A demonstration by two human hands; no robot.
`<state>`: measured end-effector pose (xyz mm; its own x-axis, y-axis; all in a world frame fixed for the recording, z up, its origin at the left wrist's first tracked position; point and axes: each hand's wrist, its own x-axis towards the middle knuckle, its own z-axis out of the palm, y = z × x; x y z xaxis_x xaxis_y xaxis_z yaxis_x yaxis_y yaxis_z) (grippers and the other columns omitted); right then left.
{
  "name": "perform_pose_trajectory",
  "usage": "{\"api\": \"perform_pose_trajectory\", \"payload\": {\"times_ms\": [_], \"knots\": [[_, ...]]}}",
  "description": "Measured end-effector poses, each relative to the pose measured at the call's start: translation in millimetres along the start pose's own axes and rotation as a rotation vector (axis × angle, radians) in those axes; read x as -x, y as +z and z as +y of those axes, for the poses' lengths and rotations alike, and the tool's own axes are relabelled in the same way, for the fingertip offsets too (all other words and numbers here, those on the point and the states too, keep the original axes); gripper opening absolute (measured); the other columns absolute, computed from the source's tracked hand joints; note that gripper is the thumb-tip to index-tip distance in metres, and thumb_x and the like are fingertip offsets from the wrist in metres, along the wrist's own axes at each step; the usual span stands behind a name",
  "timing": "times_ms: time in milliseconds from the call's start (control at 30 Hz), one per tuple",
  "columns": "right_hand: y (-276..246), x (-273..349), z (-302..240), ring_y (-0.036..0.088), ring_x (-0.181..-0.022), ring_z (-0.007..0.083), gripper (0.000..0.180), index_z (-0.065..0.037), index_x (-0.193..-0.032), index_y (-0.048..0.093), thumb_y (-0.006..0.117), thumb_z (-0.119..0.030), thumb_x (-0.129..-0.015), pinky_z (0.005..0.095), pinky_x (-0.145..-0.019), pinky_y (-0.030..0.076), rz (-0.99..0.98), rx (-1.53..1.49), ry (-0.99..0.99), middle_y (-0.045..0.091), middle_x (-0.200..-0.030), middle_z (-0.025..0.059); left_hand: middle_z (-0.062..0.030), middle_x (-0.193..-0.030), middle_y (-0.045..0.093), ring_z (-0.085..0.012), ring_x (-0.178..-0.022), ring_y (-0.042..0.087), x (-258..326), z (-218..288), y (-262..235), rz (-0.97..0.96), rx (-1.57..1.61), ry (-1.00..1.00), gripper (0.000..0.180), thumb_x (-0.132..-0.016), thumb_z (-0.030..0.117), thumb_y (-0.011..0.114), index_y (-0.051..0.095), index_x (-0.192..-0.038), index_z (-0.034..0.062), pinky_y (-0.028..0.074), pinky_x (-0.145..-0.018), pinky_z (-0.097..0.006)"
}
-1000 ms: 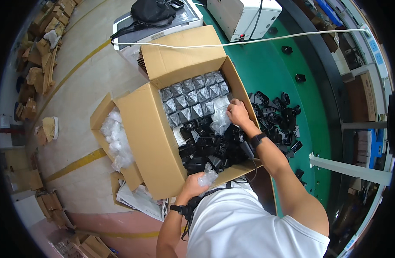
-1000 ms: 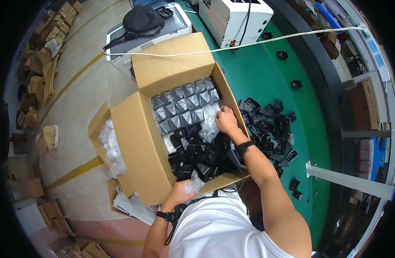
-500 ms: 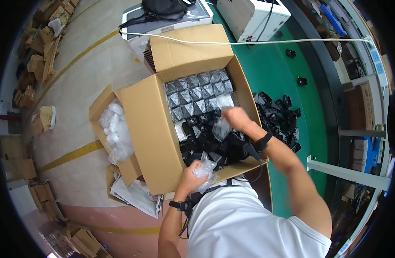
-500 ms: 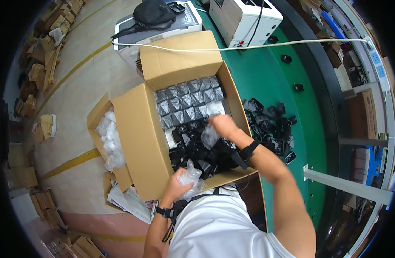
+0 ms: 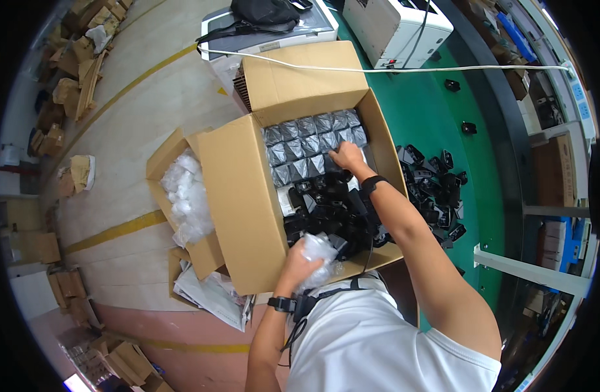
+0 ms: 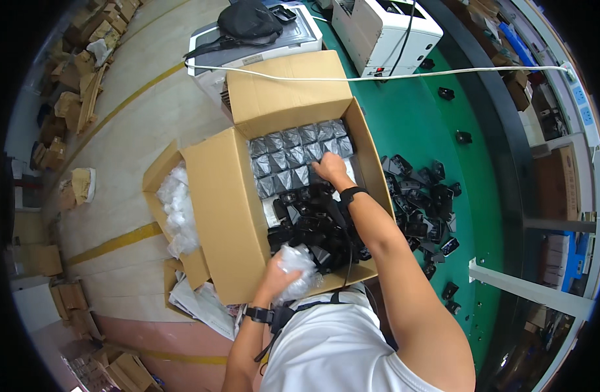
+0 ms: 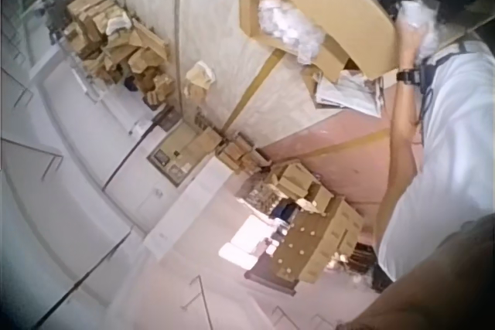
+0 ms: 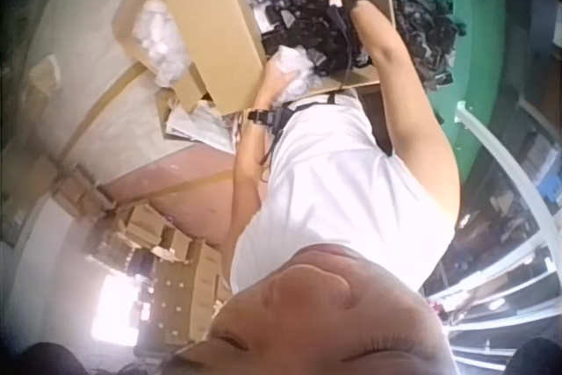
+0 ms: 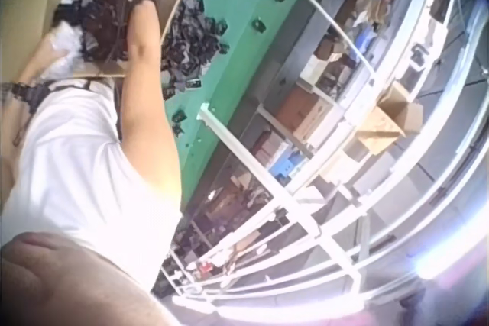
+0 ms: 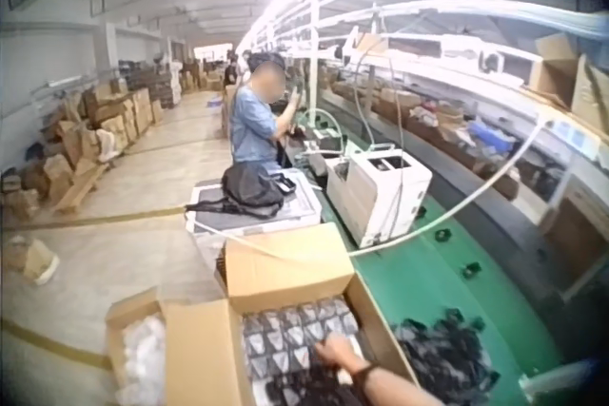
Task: The person unpacks small black electronic components from a cardboard box filled with bubble wrap. They then move to a green workbench and assemble the components by hand, inserting small wires into the black plastic casings and arranging the finished units in a row.
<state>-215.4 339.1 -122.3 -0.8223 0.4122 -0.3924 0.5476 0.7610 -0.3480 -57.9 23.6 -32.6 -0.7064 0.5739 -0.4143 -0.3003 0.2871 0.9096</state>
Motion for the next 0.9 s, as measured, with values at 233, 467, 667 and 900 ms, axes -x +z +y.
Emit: {"api": "perform_pose_trajectory", "payload": {"times_ms": [233,467,667,900], "knots": [[5.3,21.2,-66.1,0.046,-0.133,0.0346,0.068,-0.004,-0.121,0.066,0.078,-0.052,-0.073,0.046,-0.11,0.035,-0.113,-0.168,0.434,0.061,-0.131,0.0161,-0.016,-0.123,0.063,-0.0359,-0.112,0.06,12.8,-1.3,9.3,-0.327,-0.56,0.339,0.037,-0.07,0.015,0.072,0.068,-0.106,0.0086,0.049,-0.095,-0.042],[15.1,12.8,-41.1,0.059,-0.119,0.0334,0.049,-0.005,-0.117,0.068,0.076,-0.029,-0.074,0.0421,-0.103,0.043,-0.068,-0.397,0.593,0.065,-0.125,0.016,-0.0165,-0.105,0.068,-0.0377,-0.099,0.064,17.3,0.1,6.0,-0.422,-0.505,0.241,0.034,-0.073,0.019,0.071,0.067,-0.105,0.0085,0.052,-0.087,-0.045],[23.5,31.1,-23.6,0.07,-0.086,0.0303,0.021,-0.005,-0.082,0.076,0.074,-0.025,-0.074,0.0399,-0.078,0.053,0.208,-0.487,0.097,0.073,-0.087,0.0167,-0.0192,-0.096,0.069,-0.0414,-0.091,0.064,18.3,1.2,5.4,-0.308,-0.472,0.131,0.031,-0.07,0.021,0.072,0.067,-0.098,0.0082,0.052,-0.081,-0.048],[-21.2,88.2,19.8,0.069,-0.073,0.0173,0.013,-0.002,-0.08,0.071,0.072,-0.015,-0.08,0.033,-0.07,0.053,-0.153,-0.605,-0.166,0.072,-0.075,0.0104,-0.0205,-0.09,0.07,-0.0394,-0.089,0.067,16.2,8.9,-0.7,-0.13,-0.303,0.002,0.036,-0.067,0.021,0.074,0.068,-0.097,0.0037,0.054,-0.079,-0.043]]}}
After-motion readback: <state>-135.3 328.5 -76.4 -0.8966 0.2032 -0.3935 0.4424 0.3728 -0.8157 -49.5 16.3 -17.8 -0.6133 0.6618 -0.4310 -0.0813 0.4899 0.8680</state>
